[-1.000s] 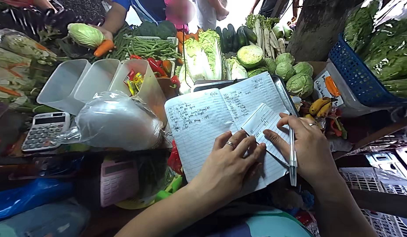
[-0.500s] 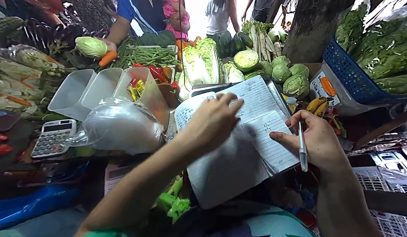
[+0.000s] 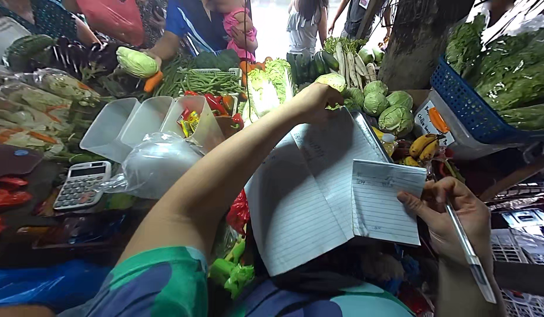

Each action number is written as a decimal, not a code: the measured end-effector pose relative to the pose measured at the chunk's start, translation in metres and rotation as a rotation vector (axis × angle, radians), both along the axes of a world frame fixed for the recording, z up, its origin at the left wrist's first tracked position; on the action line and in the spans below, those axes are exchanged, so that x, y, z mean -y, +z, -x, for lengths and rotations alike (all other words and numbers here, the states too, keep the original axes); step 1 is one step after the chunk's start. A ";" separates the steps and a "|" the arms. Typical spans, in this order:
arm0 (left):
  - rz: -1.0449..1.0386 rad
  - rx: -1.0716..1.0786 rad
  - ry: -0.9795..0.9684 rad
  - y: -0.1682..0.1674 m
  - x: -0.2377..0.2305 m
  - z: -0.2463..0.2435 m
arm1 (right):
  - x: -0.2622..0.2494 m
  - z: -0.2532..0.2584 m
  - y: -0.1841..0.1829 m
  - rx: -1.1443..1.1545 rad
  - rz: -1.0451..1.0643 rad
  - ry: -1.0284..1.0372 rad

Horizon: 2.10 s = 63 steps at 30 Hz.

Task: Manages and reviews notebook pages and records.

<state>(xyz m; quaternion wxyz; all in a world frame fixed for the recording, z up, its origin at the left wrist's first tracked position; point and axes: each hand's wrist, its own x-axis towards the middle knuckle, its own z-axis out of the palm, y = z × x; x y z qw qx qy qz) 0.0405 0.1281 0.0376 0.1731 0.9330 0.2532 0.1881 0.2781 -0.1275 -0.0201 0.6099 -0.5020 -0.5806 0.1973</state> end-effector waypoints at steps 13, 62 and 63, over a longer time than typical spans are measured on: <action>-0.089 -0.266 -0.171 0.016 -0.010 -0.020 | 0.021 -0.018 -0.014 -0.179 -0.014 -0.143; -0.089 -0.148 -0.209 -0.002 -0.006 -0.018 | 0.015 -0.009 -0.021 -0.123 0.029 -0.102; -0.087 -0.152 -0.205 -0.002 -0.006 -0.018 | 0.015 -0.009 -0.021 -0.123 0.032 -0.103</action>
